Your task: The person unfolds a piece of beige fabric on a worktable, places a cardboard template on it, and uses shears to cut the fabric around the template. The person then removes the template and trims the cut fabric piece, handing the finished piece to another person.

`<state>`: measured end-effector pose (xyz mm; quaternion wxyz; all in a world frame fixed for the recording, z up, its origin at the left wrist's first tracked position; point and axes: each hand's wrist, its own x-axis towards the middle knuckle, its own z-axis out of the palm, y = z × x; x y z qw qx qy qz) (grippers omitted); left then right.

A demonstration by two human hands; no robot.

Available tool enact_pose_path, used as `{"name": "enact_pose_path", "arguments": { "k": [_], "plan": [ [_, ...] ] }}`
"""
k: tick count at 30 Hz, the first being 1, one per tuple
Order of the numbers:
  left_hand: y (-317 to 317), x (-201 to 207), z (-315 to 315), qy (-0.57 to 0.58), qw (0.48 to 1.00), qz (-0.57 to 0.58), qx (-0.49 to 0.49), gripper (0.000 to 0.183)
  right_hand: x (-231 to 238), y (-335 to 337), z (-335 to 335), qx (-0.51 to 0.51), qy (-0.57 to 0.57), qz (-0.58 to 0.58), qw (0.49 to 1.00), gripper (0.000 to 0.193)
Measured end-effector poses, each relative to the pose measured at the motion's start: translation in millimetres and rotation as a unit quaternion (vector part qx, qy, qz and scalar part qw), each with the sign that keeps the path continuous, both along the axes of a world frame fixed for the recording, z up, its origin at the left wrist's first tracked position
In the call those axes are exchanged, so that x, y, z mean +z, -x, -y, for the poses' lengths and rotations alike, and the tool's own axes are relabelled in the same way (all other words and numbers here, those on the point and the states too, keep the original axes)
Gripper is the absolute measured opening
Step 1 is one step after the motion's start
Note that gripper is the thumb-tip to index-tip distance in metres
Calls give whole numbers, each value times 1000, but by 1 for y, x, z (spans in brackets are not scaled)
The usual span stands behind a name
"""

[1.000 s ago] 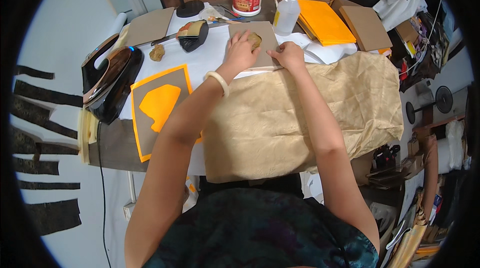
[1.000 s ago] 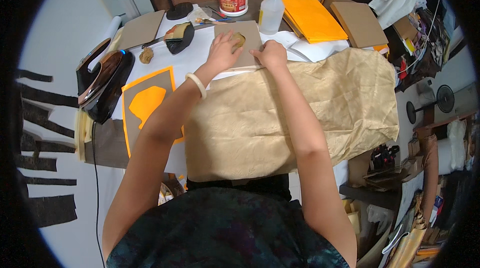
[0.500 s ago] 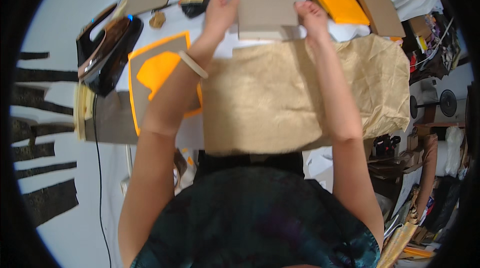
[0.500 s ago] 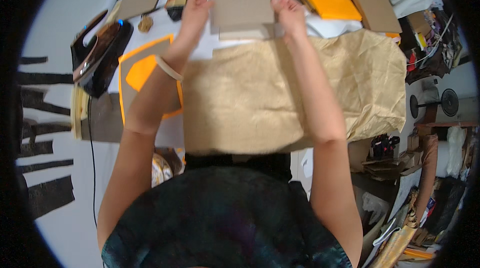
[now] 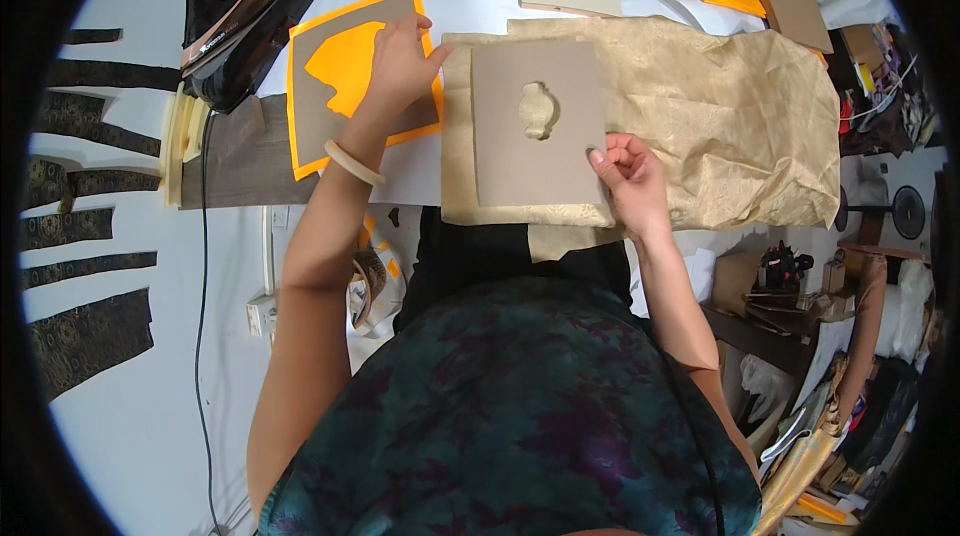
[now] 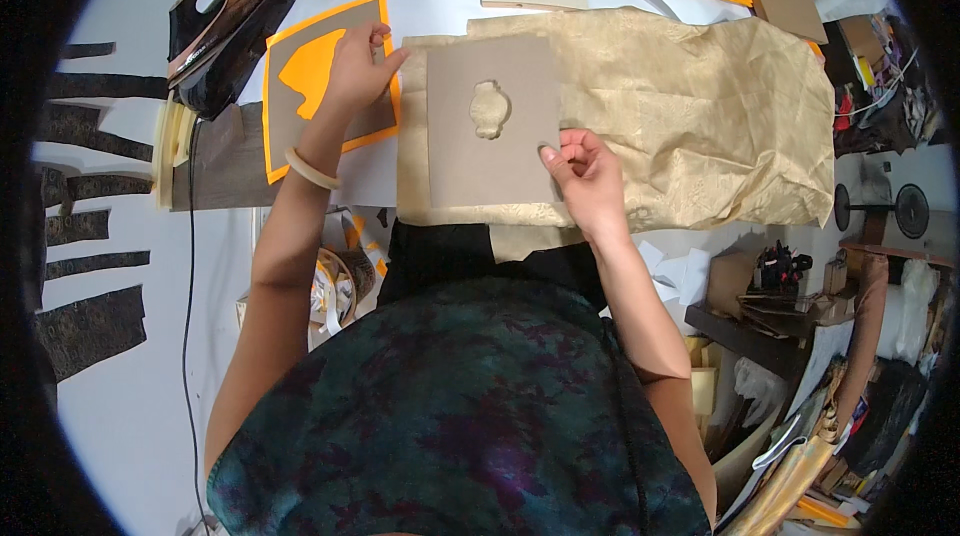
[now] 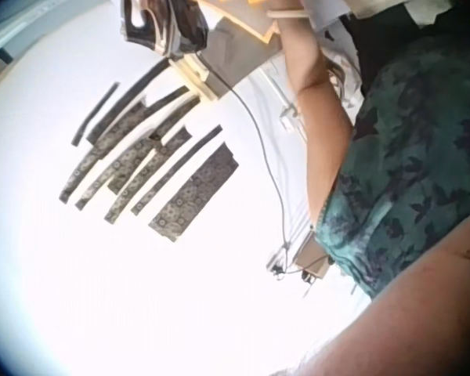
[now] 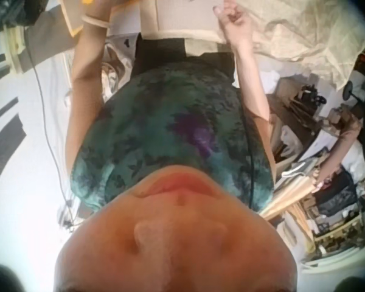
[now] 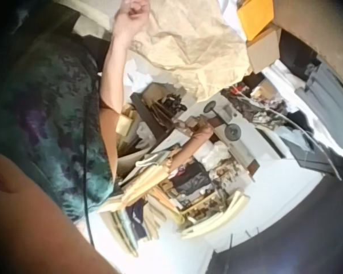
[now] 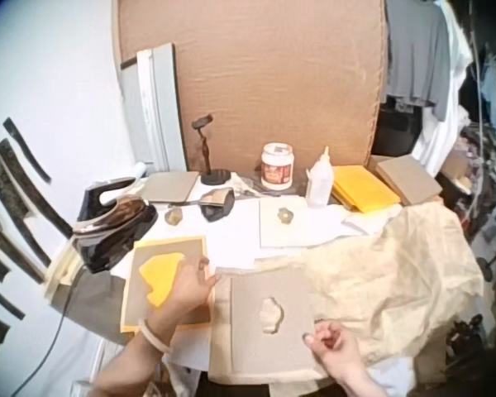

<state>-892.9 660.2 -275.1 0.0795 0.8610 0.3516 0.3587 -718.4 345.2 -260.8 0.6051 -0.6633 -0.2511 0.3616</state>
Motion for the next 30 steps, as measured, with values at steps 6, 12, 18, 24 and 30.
{"name": "enact_pose_path", "arguments": {
  "k": [6, 12, 18, 24, 30],
  "plan": [
    [59, 34, 84, 232, 959, 156, -46, 28, 9, 18, -8, -6, 32, 17, 999, 24],
    [120, 5, 176, 413, 895, 145, 92, 53, 3, 22, -15, -9, 53, 19, 998, 26],
    [124, -21, 204, 576, 800, 146, 79, 59, 6, 23, -20, 9, 76, 39, 996, 30],
    [101, -5, 202, 696, 668, 263, 1, 50, 0, 16, -21, 26, 74, 54, 995, 31],
    [99, -18, 206, 683, 654, 324, 5, 35, 25, 25, -11, -2, 118, 308, 944, 27]
  ]
}}
